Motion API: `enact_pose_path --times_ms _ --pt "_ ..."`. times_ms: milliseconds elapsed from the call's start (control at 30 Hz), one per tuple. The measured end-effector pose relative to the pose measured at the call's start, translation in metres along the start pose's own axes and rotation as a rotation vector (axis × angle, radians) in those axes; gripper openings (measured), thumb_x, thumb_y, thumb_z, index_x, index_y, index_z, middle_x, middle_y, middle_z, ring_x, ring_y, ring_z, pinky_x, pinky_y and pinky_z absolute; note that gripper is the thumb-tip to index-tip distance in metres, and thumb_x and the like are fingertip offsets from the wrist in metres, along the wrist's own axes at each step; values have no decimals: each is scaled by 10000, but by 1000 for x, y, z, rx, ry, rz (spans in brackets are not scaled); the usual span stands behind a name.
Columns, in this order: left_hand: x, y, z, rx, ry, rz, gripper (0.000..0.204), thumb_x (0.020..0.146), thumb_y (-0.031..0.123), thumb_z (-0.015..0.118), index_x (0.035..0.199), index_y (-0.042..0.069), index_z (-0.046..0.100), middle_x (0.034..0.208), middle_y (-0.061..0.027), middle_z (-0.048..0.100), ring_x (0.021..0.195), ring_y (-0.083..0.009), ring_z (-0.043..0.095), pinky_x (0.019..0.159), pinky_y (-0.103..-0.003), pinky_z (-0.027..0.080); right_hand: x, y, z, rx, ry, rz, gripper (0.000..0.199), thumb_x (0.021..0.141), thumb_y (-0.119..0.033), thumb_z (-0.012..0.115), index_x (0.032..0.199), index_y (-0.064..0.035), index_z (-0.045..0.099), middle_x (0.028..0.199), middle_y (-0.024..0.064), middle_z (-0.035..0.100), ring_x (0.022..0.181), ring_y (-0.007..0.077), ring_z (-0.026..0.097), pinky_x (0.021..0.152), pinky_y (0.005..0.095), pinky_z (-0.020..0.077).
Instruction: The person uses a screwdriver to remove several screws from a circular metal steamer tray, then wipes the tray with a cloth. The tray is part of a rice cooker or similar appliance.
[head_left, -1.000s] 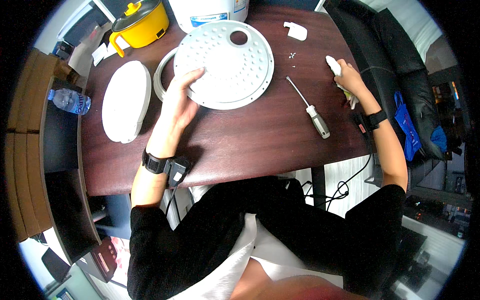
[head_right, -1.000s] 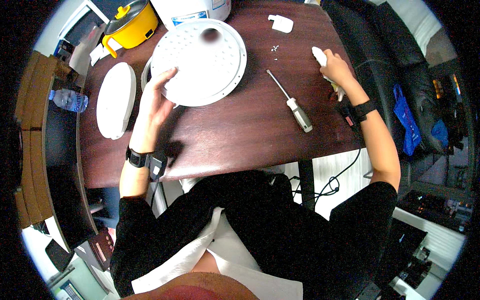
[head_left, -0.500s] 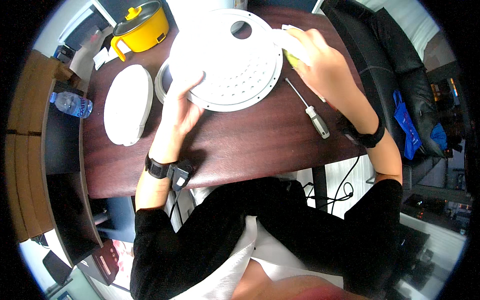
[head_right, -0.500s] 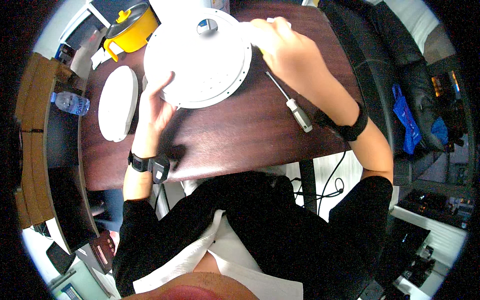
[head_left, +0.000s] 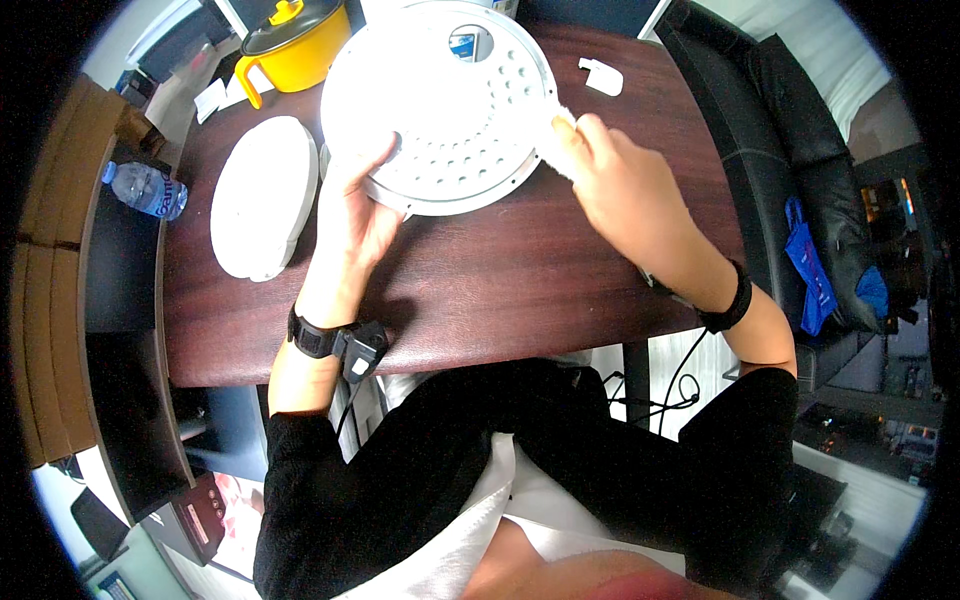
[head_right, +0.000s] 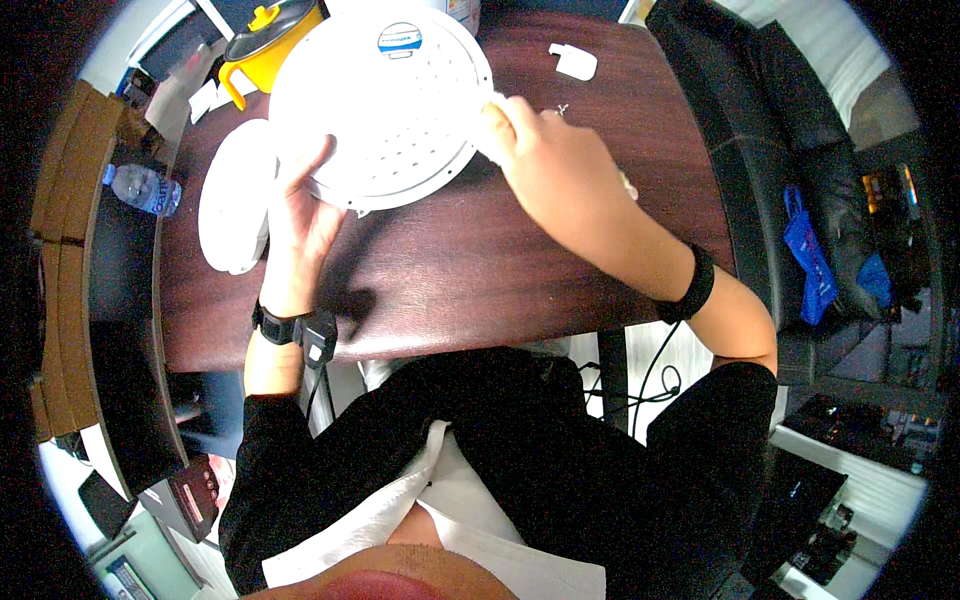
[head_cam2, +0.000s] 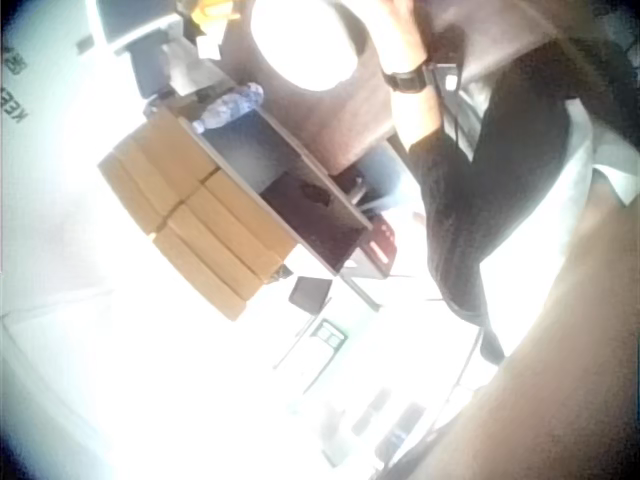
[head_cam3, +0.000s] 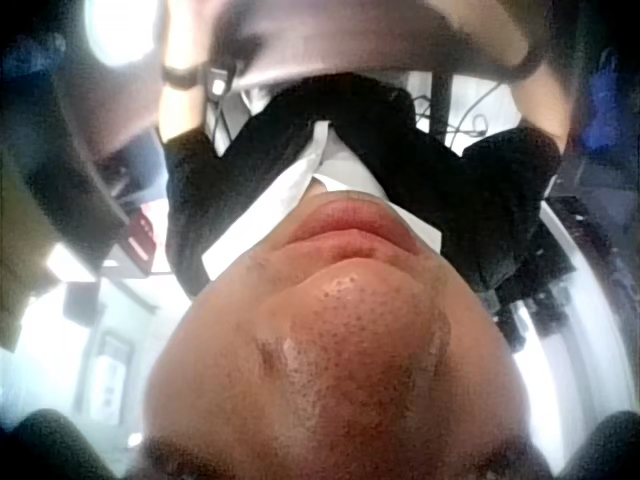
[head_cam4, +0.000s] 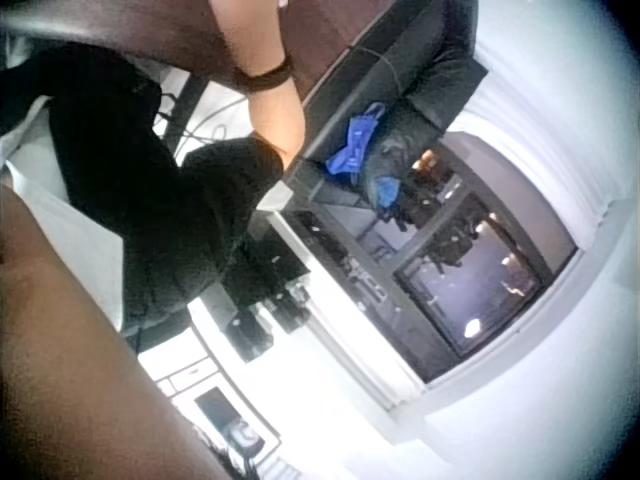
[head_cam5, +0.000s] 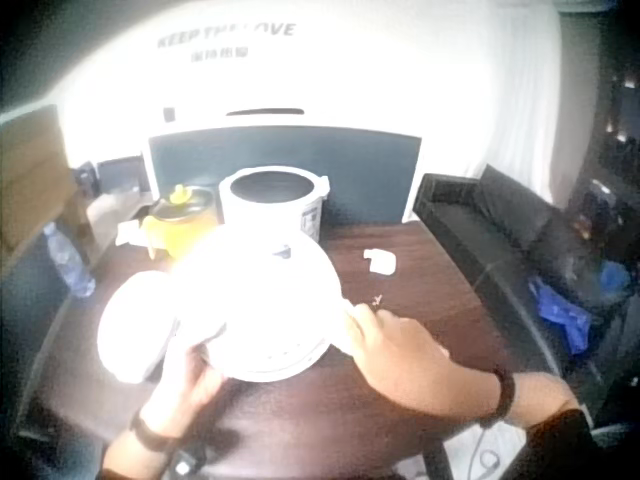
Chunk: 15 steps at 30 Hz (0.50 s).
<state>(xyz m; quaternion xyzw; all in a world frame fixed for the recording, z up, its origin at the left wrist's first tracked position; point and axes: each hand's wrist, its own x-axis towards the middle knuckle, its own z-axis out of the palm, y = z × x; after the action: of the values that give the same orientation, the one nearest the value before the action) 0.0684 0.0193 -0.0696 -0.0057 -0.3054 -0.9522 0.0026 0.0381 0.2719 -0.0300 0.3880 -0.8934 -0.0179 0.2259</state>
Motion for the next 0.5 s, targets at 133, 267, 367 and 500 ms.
enact_pose_path --times_ms 133,267,367,500 --pt "0 3 0 19 7 37 520 838 56 604 1300 -19 378 1242 -161 514 1162 -276 513 973 -454 438 -4 -20 -1 121 -56 -85 335 830 -93 530 1132 50 505 909 127 533 661 233 595 514 340 530" --pt "0 2 5 7 6 42 535 837 77 614 1310 -4 378 1254 -143 512 1174 -265 501 987 -451 423 -2 -40 7 247 -109 -137 333 793 -69 555 1099 57 515 947 138 541 666 243 600 524 336 529" --pt "0 -2 4 7 1 67 554 839 96 620 1324 8 367 1269 -135 502 1185 -263 490 994 -445 416 3 -54 16 351 -162 -118 363 741 -25 577 1093 32 509 956 125 539 716 262 601 578 346 535" --pt "4 -8 -1 -45 -53 54 551 847 122 619 1327 18 368 1276 -124 490 1172 -254 496 992 -432 419 15 -75 14 441 -122 -199 378 711 -24 581 1079 29 509 933 129 532 732 265 603 578 350 531"
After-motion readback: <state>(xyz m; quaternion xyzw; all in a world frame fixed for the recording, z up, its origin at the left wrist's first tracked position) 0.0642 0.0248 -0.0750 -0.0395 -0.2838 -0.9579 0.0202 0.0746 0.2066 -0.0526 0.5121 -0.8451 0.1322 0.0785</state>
